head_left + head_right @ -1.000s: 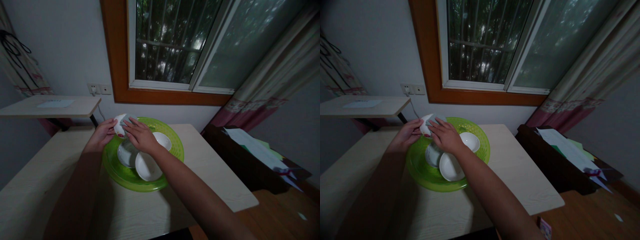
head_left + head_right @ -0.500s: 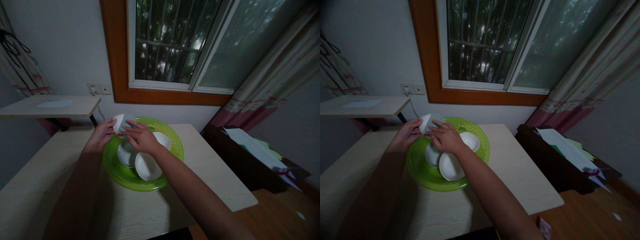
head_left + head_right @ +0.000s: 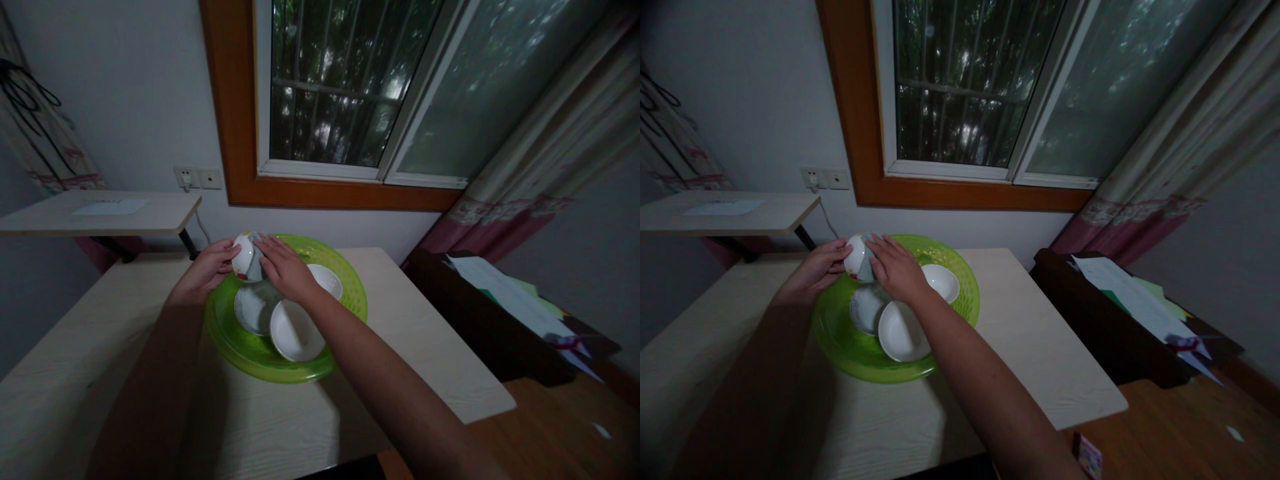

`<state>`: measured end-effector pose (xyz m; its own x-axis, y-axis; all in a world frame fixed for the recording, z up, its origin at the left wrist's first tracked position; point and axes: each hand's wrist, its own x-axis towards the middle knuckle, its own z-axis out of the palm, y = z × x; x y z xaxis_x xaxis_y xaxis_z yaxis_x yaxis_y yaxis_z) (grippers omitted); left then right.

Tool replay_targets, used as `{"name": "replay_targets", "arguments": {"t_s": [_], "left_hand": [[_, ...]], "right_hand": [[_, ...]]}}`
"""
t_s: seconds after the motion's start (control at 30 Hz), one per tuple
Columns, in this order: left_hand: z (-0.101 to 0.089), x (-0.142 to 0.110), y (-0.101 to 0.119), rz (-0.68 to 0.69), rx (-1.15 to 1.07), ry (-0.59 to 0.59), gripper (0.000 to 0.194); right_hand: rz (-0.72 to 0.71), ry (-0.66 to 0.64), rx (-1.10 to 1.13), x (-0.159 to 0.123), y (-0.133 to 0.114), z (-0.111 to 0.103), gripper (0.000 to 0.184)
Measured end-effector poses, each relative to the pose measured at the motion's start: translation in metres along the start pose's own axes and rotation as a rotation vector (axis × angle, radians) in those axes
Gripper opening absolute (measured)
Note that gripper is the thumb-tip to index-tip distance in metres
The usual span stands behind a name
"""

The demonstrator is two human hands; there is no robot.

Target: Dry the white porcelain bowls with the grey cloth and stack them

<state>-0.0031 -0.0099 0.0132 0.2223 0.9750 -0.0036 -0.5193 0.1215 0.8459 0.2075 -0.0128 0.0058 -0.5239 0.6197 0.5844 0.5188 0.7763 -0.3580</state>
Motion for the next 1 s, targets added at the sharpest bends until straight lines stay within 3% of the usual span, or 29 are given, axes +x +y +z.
{"name": "replay_targets", "arguments": {"t_s": [0.17, 0.43, 0.77, 1.0], "left_hand": [[0.006, -0.009, 0.000, -0.025, 0.051, 0.027, 0.035], [0.003, -0.010, 0.001, 0.027, 0.108, -0.056, 0.036], [0.000, -0.012, 0.001, 0.055, 0.132, -0.129, 0.035], [-0.002, -0.009, 0.000, 0.075, 0.110, -0.157, 0.039]], "right_hand": [[0.188, 0.059, 0.154, 0.000, 0.021, 0.009, 0.053], [0.461, 0.055, 0.406, -0.005, 0.049, 0.023, 0.064], [0.479, 0.140, 0.681, -0.001, 0.039, 0.025, 0.065], [0.487, 0.180, 0.679, 0.001, 0.030, 0.021, 0.071]]}}
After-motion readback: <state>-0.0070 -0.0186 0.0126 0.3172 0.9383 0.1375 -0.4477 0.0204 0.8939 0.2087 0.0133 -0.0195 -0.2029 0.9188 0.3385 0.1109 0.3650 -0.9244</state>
